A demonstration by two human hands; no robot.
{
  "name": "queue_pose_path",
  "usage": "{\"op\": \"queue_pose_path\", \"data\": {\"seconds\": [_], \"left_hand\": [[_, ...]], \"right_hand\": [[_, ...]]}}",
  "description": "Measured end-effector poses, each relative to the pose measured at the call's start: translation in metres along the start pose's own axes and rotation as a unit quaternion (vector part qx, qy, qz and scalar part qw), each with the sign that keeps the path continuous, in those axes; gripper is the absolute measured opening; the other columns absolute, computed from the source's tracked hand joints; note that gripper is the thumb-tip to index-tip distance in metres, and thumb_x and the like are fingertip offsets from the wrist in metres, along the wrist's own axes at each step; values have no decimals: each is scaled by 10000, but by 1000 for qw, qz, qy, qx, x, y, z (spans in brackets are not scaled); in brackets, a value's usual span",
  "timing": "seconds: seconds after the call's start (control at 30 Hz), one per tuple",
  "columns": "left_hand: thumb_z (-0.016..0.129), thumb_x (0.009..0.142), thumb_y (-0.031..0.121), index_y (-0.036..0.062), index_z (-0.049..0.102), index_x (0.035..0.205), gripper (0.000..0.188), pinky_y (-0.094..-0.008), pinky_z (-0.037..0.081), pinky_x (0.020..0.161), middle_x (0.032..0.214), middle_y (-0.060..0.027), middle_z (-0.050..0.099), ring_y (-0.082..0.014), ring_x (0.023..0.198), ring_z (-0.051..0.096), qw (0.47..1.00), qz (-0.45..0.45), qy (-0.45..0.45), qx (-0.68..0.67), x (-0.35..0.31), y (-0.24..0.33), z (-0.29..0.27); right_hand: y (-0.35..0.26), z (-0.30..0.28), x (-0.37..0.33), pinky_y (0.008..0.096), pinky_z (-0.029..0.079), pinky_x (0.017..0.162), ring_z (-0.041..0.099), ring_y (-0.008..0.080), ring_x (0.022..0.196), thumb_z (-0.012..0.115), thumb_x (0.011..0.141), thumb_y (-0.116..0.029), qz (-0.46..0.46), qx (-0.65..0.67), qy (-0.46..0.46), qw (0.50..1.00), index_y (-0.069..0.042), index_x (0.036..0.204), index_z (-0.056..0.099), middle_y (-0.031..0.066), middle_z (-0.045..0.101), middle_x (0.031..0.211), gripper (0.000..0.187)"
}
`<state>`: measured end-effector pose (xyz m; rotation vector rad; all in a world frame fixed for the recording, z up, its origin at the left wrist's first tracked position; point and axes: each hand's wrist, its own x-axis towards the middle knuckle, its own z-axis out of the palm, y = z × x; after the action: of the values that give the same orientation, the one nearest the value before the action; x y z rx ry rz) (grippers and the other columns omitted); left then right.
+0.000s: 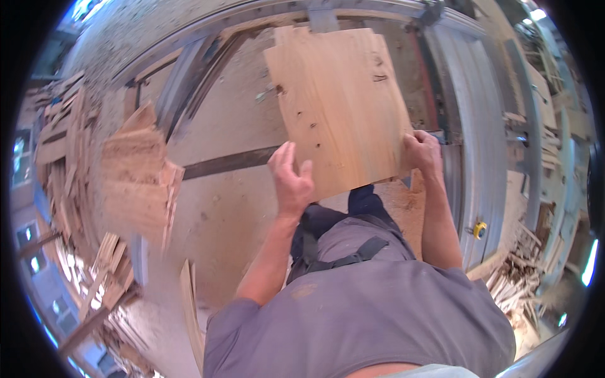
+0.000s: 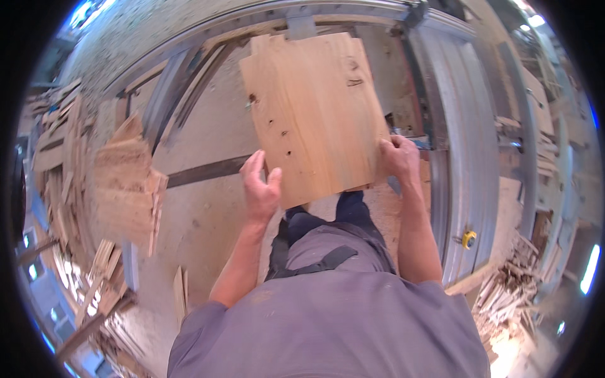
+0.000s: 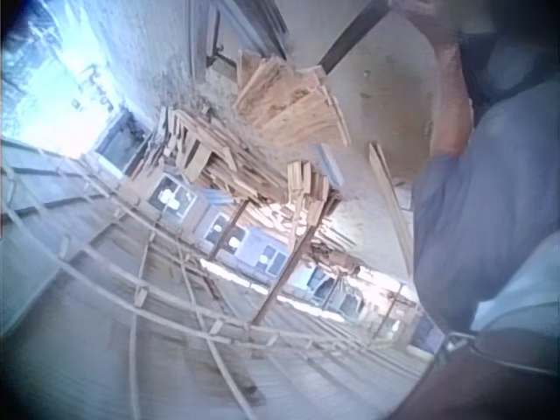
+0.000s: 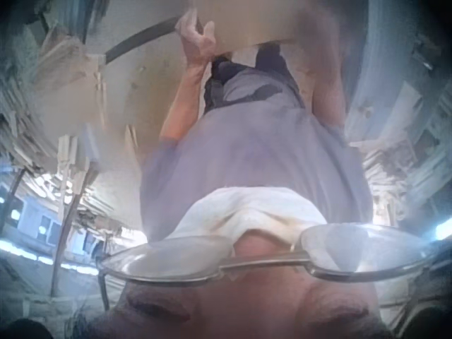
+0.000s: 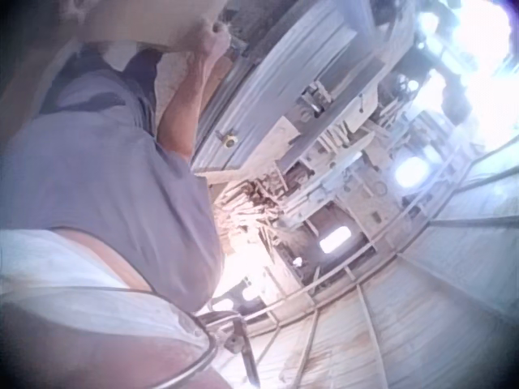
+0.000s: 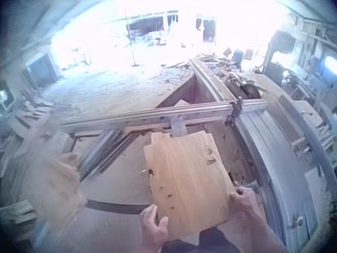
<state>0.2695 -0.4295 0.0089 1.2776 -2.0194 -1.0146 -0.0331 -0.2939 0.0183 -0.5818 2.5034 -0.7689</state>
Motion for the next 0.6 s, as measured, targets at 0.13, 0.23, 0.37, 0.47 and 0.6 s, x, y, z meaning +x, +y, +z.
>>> {"op": "queue_pose_path", "data": {"seconds": [0.13, 0.23, 0.37, 0.47, 0.6], "left_hand": [[720, 836, 123, -102, 476, 1423, 675, -524, 274, 1214, 1497, -327, 429, -475, 1430, 343, 996, 19, 48, 70, -14, 27, 39], [738, 837, 194, -133, 441, 1444, 751, -515, 256, 1222, 1518, -325, 418, -463, 1445, 339, 992, -13, 72, 99, -18, 28, 57], [751, 833, 206, -135, 429, 1462, 785, -483, 281, 1209, 1505, -316, 439, -427, 1436, 360, 991, -97, 79, 49, -24, 70, 77], [726, 861, 161, -127, 385, 1498, 778, -452, 353, 1167, 1416, -267, 527, -370, 1341, 481, 989, -86, 100, -65, -27, 84, 111], [668, 883, 62, -97, 229, 1580, 839, -420, 448, 1078, 1288, -188, 598, -297, 1174, 600, 902, -220, 141, -342, -14, 121, 124]], "right_hand": [[22, -15, 13, 394, 560, 833, 744, 312, 929, 692, 831, -252, -30, 21, -46, 998, -11, 1068, 763, 186, 767, 1000, 345], [41, -9, 25, 373, 549, 784, 721, 237, 833, 726, 832, -277, -52, 97, -96, 989, 28, 1000, 748, 155, 757, 887, 349], [84, -29, 63, 331, 523, 806, 670, 161, 891, 751, 833, -223, -5, 315, -280, 907, 43, 1101, 681, 87, 716, 982, 384], [104, -50, 82, 310, 545, 867, 677, 154, 977, 784, 855, -152, 26, 430, -360, 828, 21, 1218, 630, 72, 711, 1109, 431], [115, -83, 95, 316, 552, 889, 684, 153, 982, 828, 848, -186, 3, 461, -357, 812, 19, 1219, 632, 75, 716, 1108, 467]]}}
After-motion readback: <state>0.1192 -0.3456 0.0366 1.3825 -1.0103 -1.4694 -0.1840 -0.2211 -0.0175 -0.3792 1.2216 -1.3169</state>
